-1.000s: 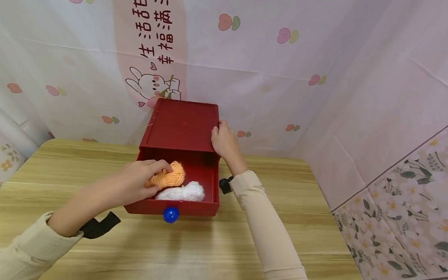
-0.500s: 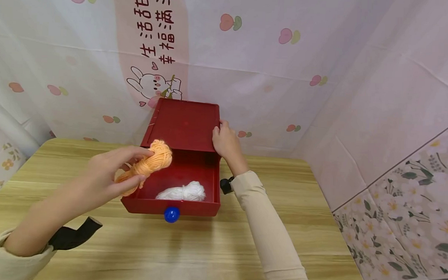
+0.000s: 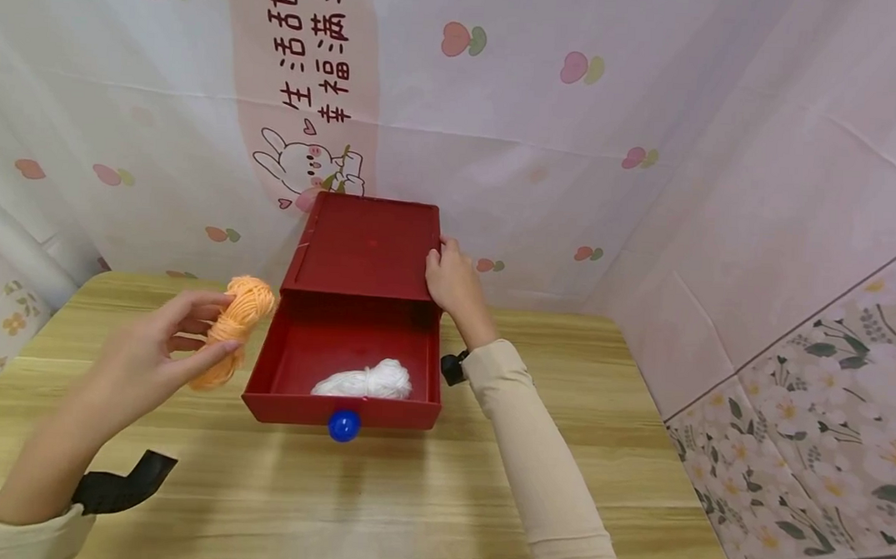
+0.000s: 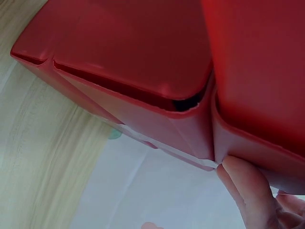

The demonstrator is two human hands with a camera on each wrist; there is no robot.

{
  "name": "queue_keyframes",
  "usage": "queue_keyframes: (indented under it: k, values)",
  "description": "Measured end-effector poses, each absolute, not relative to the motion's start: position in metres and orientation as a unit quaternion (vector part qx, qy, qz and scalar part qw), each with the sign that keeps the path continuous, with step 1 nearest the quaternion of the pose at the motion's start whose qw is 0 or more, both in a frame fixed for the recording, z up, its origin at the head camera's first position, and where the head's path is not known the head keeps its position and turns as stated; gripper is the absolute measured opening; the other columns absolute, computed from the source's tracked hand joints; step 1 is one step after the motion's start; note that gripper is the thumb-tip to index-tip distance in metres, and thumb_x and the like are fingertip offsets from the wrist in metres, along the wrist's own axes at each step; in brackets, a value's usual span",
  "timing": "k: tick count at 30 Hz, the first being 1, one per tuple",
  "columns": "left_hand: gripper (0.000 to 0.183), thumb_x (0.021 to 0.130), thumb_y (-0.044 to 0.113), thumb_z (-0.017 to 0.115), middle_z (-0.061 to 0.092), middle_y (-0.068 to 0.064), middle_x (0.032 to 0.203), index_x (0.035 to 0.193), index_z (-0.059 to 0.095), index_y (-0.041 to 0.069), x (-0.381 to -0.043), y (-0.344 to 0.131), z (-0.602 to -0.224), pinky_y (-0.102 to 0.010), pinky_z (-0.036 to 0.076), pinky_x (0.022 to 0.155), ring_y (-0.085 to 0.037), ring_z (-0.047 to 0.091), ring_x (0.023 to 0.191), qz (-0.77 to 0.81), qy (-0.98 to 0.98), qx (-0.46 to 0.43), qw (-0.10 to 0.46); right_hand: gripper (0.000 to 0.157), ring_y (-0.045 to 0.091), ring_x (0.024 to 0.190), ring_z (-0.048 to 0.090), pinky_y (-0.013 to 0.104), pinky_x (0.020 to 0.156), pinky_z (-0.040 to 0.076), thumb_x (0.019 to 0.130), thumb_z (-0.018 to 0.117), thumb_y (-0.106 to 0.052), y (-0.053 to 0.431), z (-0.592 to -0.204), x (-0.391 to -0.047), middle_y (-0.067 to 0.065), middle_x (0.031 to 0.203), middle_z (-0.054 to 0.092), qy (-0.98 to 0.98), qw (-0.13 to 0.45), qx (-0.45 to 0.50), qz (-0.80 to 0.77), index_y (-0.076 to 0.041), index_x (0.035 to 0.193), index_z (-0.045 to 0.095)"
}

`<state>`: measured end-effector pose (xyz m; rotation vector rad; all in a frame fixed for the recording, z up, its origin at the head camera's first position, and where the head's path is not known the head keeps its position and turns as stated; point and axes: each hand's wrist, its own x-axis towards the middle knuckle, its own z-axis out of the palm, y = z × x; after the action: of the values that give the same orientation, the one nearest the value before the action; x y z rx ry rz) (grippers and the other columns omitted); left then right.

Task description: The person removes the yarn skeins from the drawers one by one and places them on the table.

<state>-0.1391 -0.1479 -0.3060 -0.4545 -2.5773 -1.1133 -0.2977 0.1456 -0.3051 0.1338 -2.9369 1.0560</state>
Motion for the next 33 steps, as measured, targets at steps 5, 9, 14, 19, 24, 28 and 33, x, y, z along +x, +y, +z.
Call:
queue_keyframes:
  k: [5,9,14,19,24,28,33]
  values:
    - [0.045,0.084,0.01,0.068,0.061,-0.025,0.106,0.123,0.049,-0.002,-0.15,-0.16,-0.339,-0.044,0.054,0.075,-0.034,0.063,0.09,-0.417,-0.897,-0.107,0.098,0.051,0.03,0.103,0.059,0.043,0.086,0.049,0.101,0.029,-0.031,0.146,-0.306,-0.298,0.02,0.122,0.056,-0.94,0.005,0.041,0.34,-0.007,0.145,0.026]
    - [0.047,0.087,0.014,0.066,0.058,-0.029,0.11,0.126,0.046,-0.002,-0.158,-0.17,-0.368,-0.042,0.054,0.073,-0.038,0.062,0.093,-0.436,-0.896,-0.069,0.046,0.05,0.03,0.104,0.059,0.043,0.087,0.049,0.101,0.029,-0.031,0.146,-0.306,-0.299,0.02,0.122,0.056,-0.939,0.006,0.043,0.341,-0.007,0.145,0.026]
    - [0.048,0.085,0.016,0.067,0.059,-0.028,0.106,0.123,0.047,-0.004,-0.166,-0.178,-0.4,-0.038,0.054,0.07,-0.035,0.062,0.089,-0.437,-0.899,-0.036,0.01,0.05,0.03,0.102,0.059,0.043,0.086,0.049,0.101,0.029,-0.03,0.146,-0.306,-0.299,0.019,0.119,0.057,-0.939,0.012,0.045,0.339,-0.006,0.145,0.027]
    - [0.049,0.085,0.017,0.067,0.058,-0.028,0.104,0.123,0.046,-0.005,-0.171,-0.181,-0.42,-0.036,0.052,0.068,-0.035,0.06,0.091,-0.436,-0.899,-0.019,-0.025,0.05,0.03,0.101,0.059,0.042,0.085,0.049,0.101,0.03,-0.03,0.146,-0.306,-0.299,0.019,0.118,0.058,-0.939,0.014,0.044,0.341,-0.007,0.145,0.027]
    - [0.048,0.086,0.013,0.064,0.057,-0.03,0.105,0.124,0.042,-0.008,-0.177,-0.183,-0.432,-0.033,0.05,0.065,-0.036,0.06,0.09,-0.43,-0.901,-0.005,-0.056,0.05,0.029,0.1,0.06,0.042,0.083,0.05,0.101,0.029,-0.03,0.146,-0.306,-0.299,0.02,0.118,0.058,-0.937,0.01,0.044,0.345,-0.007,0.145,0.026]
    - [0.05,0.086,0.011,0.064,0.059,-0.029,0.099,0.124,0.04,-0.01,-0.181,-0.183,-0.441,-0.032,0.048,0.062,-0.031,0.06,0.082,-0.411,-0.909,0.003,-0.069,0.05,0.029,0.099,0.06,0.041,0.082,0.05,0.101,0.029,-0.03,0.146,-0.307,-0.299,0.019,0.118,0.058,-0.938,0.012,0.045,0.343,-0.006,0.145,0.027]
    - [0.051,0.085,0.009,0.064,0.058,-0.025,0.091,0.124,0.037,-0.012,-0.184,-0.18,-0.447,-0.028,0.045,0.058,-0.025,0.057,0.074,-0.403,-0.912,0.018,-0.076,0.05,0.029,0.098,0.06,0.041,0.08,0.051,0.101,0.03,-0.03,0.147,-0.307,-0.299,0.019,0.117,0.058,-0.936,0.011,0.047,0.347,-0.007,0.145,0.027]
